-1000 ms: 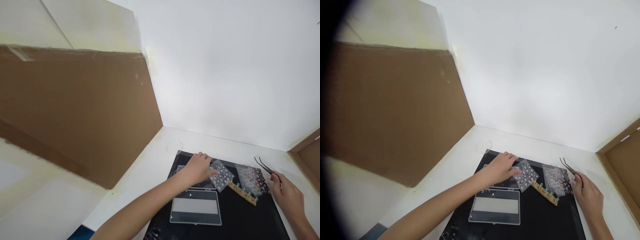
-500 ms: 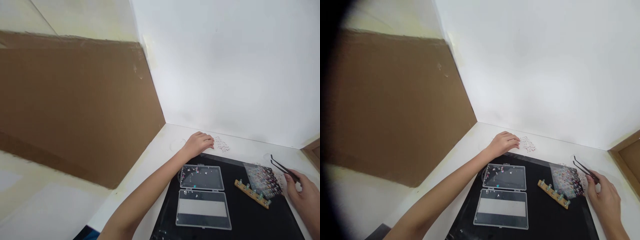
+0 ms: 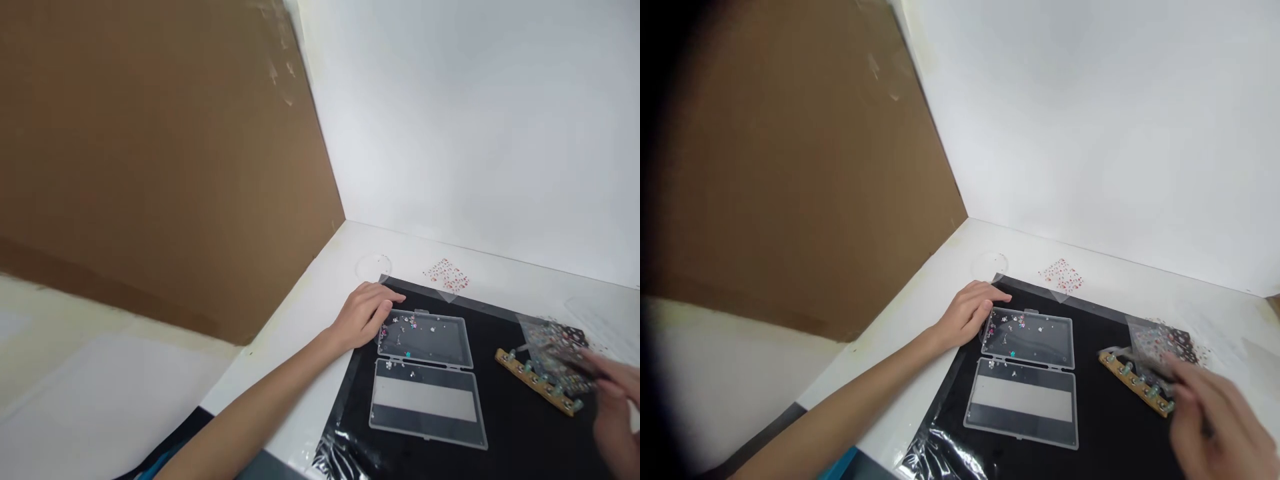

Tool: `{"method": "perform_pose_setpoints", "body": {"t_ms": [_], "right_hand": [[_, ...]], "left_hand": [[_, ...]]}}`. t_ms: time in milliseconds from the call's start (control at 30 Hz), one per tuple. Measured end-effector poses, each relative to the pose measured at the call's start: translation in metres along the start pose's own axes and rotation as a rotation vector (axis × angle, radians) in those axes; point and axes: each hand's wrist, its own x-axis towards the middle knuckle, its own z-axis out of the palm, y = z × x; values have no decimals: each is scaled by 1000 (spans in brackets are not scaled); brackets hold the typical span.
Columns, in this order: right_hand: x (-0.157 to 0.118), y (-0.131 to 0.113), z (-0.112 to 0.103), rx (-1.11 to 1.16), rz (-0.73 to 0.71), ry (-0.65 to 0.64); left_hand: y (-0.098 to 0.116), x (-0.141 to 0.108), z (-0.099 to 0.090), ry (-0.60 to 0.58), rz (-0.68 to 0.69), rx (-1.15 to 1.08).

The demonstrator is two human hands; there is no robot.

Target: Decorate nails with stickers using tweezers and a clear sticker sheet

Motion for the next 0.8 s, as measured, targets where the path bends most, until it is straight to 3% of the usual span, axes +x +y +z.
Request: {"method": "perform_pose_setpoints", "body": {"t_ms": [100,200,333,533,800], "right_hand": [[16,-71,9,174,-449,-24],[25,-109,26,330,-620,-77],[15,-111,45,310,-644,-169],[-1,-122,48,339,-620,-176],[-6,-134,50,361,-711,-172]], "left_hand": [[-6,-9,5,83,22,-3],[-15,-11,6,111,96,27],[-23,-10,6,142,171,93],[-29,-7,5,209,112,158],[-36,-12,13,63,-37,146]]}}
